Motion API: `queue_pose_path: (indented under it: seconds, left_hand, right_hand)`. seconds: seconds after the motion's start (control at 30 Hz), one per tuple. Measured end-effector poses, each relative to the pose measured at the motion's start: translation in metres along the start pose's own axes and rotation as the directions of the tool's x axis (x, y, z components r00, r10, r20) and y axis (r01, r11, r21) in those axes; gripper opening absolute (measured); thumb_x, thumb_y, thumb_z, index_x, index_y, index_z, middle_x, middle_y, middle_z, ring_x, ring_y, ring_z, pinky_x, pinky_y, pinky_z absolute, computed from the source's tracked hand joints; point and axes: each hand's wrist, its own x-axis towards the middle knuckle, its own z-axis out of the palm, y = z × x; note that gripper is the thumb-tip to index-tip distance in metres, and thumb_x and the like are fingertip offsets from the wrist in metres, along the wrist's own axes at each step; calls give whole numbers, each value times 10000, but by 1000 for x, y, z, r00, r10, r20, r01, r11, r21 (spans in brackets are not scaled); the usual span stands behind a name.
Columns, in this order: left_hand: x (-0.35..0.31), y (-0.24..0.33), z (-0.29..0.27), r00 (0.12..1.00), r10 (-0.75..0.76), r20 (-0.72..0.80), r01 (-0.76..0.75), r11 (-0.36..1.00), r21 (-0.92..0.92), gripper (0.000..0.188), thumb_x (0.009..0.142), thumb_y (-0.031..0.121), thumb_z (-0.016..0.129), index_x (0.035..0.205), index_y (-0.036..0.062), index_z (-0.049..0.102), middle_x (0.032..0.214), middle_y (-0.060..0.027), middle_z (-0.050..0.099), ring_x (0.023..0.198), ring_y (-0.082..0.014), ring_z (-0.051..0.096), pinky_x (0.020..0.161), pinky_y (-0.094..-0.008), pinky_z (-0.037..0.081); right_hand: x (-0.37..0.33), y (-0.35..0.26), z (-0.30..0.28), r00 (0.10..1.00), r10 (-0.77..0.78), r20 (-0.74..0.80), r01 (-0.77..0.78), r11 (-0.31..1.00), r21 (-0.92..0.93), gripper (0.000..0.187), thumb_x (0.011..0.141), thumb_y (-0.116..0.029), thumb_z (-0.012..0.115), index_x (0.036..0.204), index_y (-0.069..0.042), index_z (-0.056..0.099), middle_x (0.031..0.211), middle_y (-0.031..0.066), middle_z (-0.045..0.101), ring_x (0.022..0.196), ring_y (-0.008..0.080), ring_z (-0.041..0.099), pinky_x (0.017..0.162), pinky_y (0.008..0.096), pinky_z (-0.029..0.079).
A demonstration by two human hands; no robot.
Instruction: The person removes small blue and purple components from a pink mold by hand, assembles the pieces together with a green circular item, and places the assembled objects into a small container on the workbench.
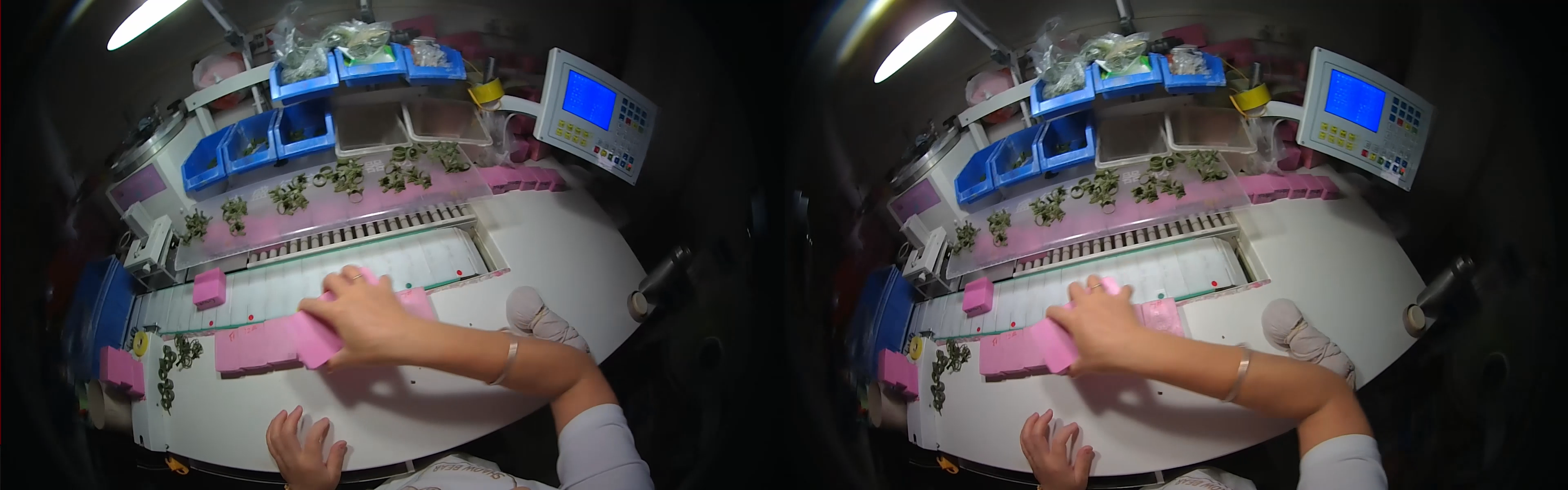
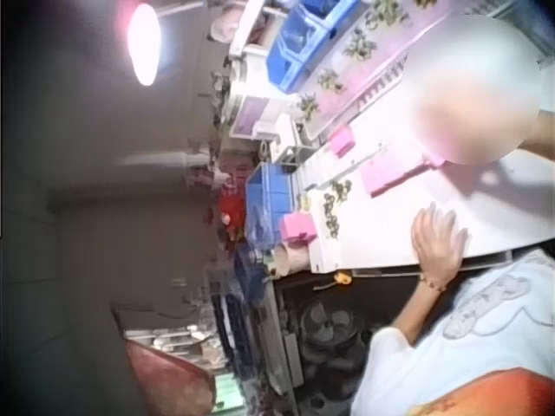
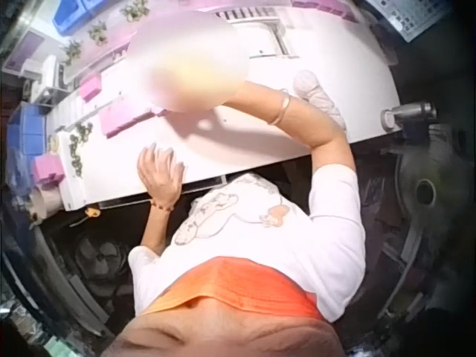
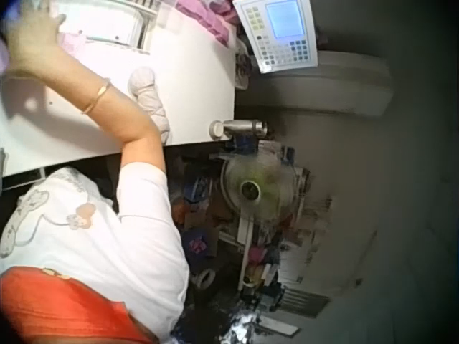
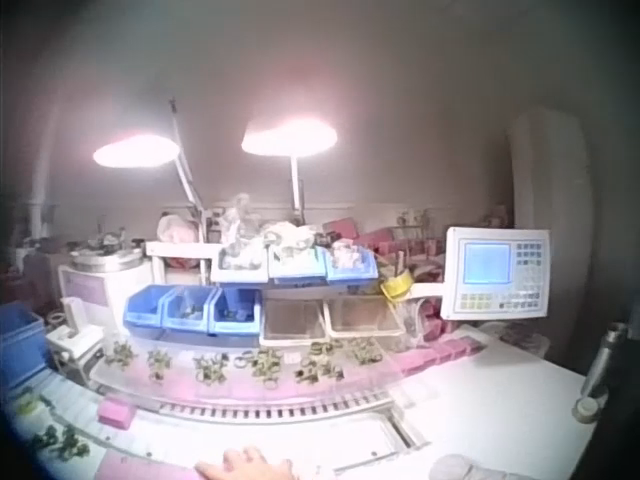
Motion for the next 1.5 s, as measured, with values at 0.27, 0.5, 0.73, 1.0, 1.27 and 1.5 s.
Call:
queue_pose_path:
  seconds: [0.27, 0.5, 0.73, 1.0, 1.27, 1.5]
  left_hand:
    - [0, 3, -1, 999, 4, 41, -4, 1000, 7, 394, 811, 222, 692, 1156, 45, 623, 1303, -248, 493, 1204, -452, 429, 1025, -554, 333]
    - [15, -4, -12, 993, 105, 62, -99, 992, -82, 367, 854, 115, 672, 1190, -7, 587, 1261, -226, 542, 1210, -427, 453, 1012, -527, 354]
    - [132, 38, -30, 928, 357, 108, -282, 861, -423, 324, 814, 99, 712, 1115, 17, 625, 1113, -160, 634, 1016, -354, 600, 889, -435, 455]
    - [266, 142, 129, 757, 619, 208, -498, 753, -430, 628, 881, 308, 672, 1360, 1, 404, 1368, -285, 414, 1242, -438, 450, 1038, -459, 396]
    - [397, 179, 275, 927, 322, 191, -309, 946, -92, 761, 869, 423, 632, 1456, 49, 325, 1527, -289, 217, 1368, -471, 295, 1100, -506, 309]
    - [449, 184, 320, 903, 408, -135, -413, 911, -11, 658, 750, 444, 741, 1163, -9, 502, 1207, -218, 514, 1111, -387, 463, 987, -484, 357]
  right_hand:
    - [14, 0, 42, 995, -55, 87, 49, 996, 70, 901, 706, -502, 779, 1458, -197, 389, 1379, 227, 407, 1292, 390, 379, 948, 515, 415]
    - [-56, 139, -7, 1000, 5, -4, -4, 981, 192, 842, 813, -451, 722, 1483, -116, 338, 1481, 315, 245, 1375, 484, 239, 1138, 502, 240]
    - [-175, 356, -21, 550, 823, -142, -816, 566, 119, 873, 833, -581, 612, 1512, -150, 273, 1540, 225, 234, 1417, 420, 207, 1163, 475, 201]
    - [-183, 429, 7, 282, 886, -369, -909, 369, 191, 831, 929, -612, 410, 1547, -130, 131, 1578, 183, 176, 1465, 361, 125, 1180, 455, 105]
    - [-124, 493, -1, 172, 831, -530, -861, 388, 328, 760, 949, -605, 372, 1549, -206, 128, 1575, 236, 130, 1439, 421, 191, 1164, 480, 178]
    - [-106, 588, -2, 301, 553, -777, -758, 633, 156, 532, 942, -491, 495, 1390, -205, 462, 1442, 186, 376, 1341, 401, 352, 1101, 500, 300]
